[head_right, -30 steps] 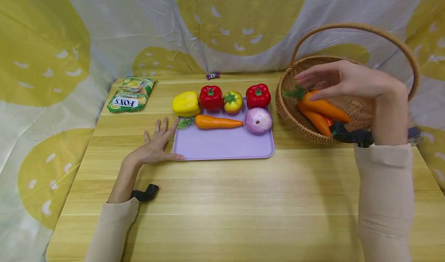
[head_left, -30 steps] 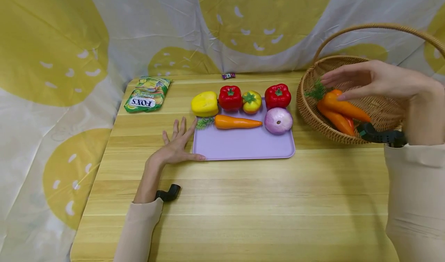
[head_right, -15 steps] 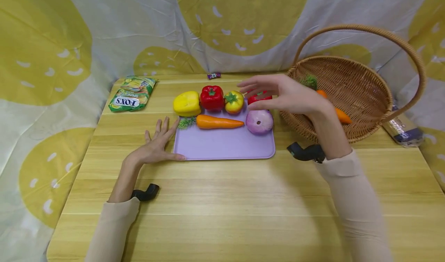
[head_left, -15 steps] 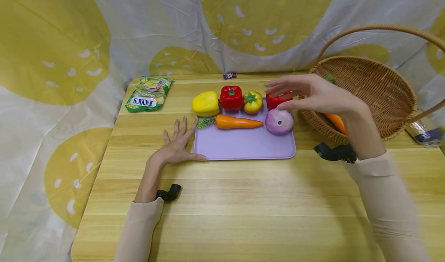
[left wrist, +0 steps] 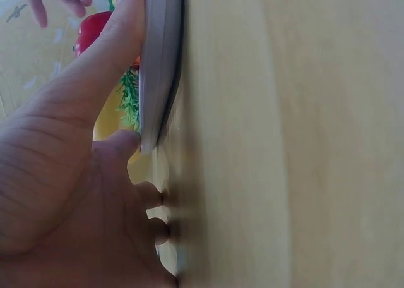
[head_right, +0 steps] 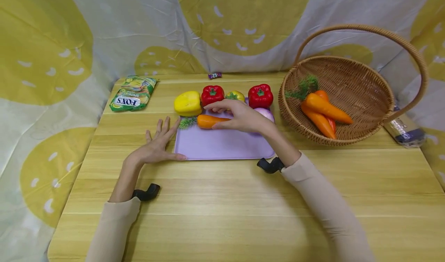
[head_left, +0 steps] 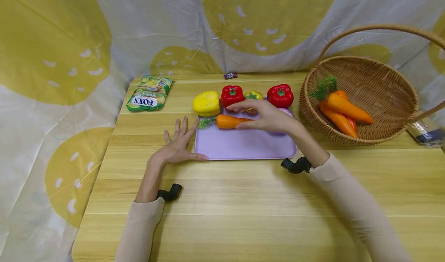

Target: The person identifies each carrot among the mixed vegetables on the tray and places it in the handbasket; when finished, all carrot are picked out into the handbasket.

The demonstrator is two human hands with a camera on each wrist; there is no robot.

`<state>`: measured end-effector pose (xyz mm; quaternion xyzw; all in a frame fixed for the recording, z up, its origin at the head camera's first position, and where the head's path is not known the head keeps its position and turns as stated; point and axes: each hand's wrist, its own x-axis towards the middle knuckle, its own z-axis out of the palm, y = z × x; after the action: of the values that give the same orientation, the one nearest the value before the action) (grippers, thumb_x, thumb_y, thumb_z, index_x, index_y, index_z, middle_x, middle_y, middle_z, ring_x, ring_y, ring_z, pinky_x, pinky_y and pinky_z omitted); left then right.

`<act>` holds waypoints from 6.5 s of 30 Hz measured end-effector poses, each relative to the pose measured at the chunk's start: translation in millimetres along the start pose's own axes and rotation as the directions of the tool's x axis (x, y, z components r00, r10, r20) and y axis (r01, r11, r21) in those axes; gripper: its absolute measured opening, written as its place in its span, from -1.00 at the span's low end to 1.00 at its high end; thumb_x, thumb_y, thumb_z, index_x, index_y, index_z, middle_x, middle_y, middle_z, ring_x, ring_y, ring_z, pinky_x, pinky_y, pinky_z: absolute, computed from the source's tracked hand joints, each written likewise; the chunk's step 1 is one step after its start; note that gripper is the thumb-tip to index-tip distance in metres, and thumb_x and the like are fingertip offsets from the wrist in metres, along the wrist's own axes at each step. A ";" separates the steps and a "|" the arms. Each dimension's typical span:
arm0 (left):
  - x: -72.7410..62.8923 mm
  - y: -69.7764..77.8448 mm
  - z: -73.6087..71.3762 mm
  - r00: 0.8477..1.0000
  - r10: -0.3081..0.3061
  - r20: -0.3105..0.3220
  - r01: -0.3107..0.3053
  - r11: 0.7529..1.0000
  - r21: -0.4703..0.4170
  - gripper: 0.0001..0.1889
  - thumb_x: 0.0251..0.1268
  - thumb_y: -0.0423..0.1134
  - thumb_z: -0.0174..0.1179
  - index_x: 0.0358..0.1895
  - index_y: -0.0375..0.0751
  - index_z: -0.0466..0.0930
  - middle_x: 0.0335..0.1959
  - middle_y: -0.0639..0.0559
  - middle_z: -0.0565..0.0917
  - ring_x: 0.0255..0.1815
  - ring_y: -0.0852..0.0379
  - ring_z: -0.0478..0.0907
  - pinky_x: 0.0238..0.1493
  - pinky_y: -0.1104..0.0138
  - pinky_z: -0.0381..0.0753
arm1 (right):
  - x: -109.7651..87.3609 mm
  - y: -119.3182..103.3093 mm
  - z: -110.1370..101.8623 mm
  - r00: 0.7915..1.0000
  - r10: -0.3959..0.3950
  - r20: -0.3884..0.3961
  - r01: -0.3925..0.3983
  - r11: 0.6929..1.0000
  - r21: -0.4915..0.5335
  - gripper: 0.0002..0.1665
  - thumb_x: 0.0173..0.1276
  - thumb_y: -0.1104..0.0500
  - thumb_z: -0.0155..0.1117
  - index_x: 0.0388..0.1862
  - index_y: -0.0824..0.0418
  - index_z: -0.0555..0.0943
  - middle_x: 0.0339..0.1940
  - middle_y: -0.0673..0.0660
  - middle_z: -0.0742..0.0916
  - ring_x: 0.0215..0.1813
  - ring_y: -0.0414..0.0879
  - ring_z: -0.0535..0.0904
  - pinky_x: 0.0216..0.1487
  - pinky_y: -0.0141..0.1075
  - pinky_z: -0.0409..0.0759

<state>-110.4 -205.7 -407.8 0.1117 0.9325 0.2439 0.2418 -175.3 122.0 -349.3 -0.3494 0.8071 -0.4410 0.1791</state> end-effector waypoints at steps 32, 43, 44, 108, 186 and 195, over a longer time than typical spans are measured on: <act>0.3 1.2 0.2 1.000 -0.006 -0.005 0.006 1.000 0.001 0.36 0.09 0.33 0.46 0.70 0.26 -0.46 0.67 -0.21 -0.63 0.66 -0.25 -0.79 0.41 -0.48 -0.74 | 20.6 22.6 39.4 0.987 0.140 -0.075 -0.154 0.957 -0.246 -0.33 0.38 0.10 0.48 0.46 0.04 0.55 0.33 0.24 0.65 0.22 0.09 0.55 0.26 0.01 0.56; -0.1 0.8 -0.1 1.000 -0.005 -0.003 0.005 1.000 -0.001 0.36 0.08 0.34 0.47 0.70 0.27 -0.47 0.67 -0.19 -0.64 0.66 -0.23 -0.80 0.41 -0.48 -0.74 | 24.4 26.5 43.8 0.982 0.170 -0.085 -0.185 0.956 -0.227 -0.37 0.44 0.17 0.40 0.47 0.01 0.54 0.36 0.24 0.65 0.21 0.08 0.57 0.24 -0.04 0.57; -0.3 1.2 -0.3 1.000 -0.006 -0.004 0.006 1.000 -0.001 0.36 0.08 0.34 0.47 0.70 0.28 -0.47 0.67 -0.18 -0.64 0.66 -0.23 -0.81 0.42 -0.48 -0.74 | 24.8 26.6 44.3 0.980 0.182 -0.084 -0.196 0.955 -0.224 -0.38 0.45 0.18 0.39 0.47 -0.01 0.55 0.35 0.24 0.66 0.20 0.08 0.56 0.21 -0.06 0.57; 3.1 -6.5 4.9 1.000 0.016 -0.026 -0.017 1.000 -0.027 0.38 0.01 0.45 0.43 0.70 0.29 -0.45 0.67 -0.17 -0.65 0.66 -0.22 -0.81 0.38 -0.50 -0.76 | -54.6 -30.7 -39.6 0.970 0.178 -0.163 -0.204 0.967 -0.155 -0.42 0.34 0.21 0.50 0.32 -0.12 0.68 0.20 0.09 0.77 0.06 -0.05 0.63 0.02 -0.21 0.59; -0.6 -2.9 0.8 1.000 0.001 -0.011 -0.001 1.000 -0.012 0.35 0.08 0.34 0.46 0.70 0.23 -0.44 0.67 -0.17 -0.65 0.65 -0.22 -0.82 0.39 -0.50 -0.75 | -144.2 94.5 -205.0 0.816 0.570 0.095 -0.543 0.813 -0.212 -0.39 0.53 0.04 0.31 0.51 0.06 0.50 0.24 -0.10 0.76 0.06 -0.51 0.60 0.30 0.06 0.53; -0.4 -3.0 -0.5 1.000 0.006 -0.013 -0.006 1.000 -0.018 0.35 0.09 0.32 0.47 0.71 0.22 -0.43 0.67 -0.18 -0.65 0.65 -0.23 -0.82 0.39 -0.49 -0.77 | -145.3 100.8 -201.5 0.823 0.555 0.123 -0.524 0.824 -0.216 -0.40 0.53 0.07 0.30 0.50 0.12 0.50 0.19 -0.11 0.79 0.09 -0.46 0.64 0.07 -0.51 0.51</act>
<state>-110.6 -208.6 -408.9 0.1106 0.9314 0.2540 0.2361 -236.0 382.1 -326.2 -0.1587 0.8884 -0.2670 0.3381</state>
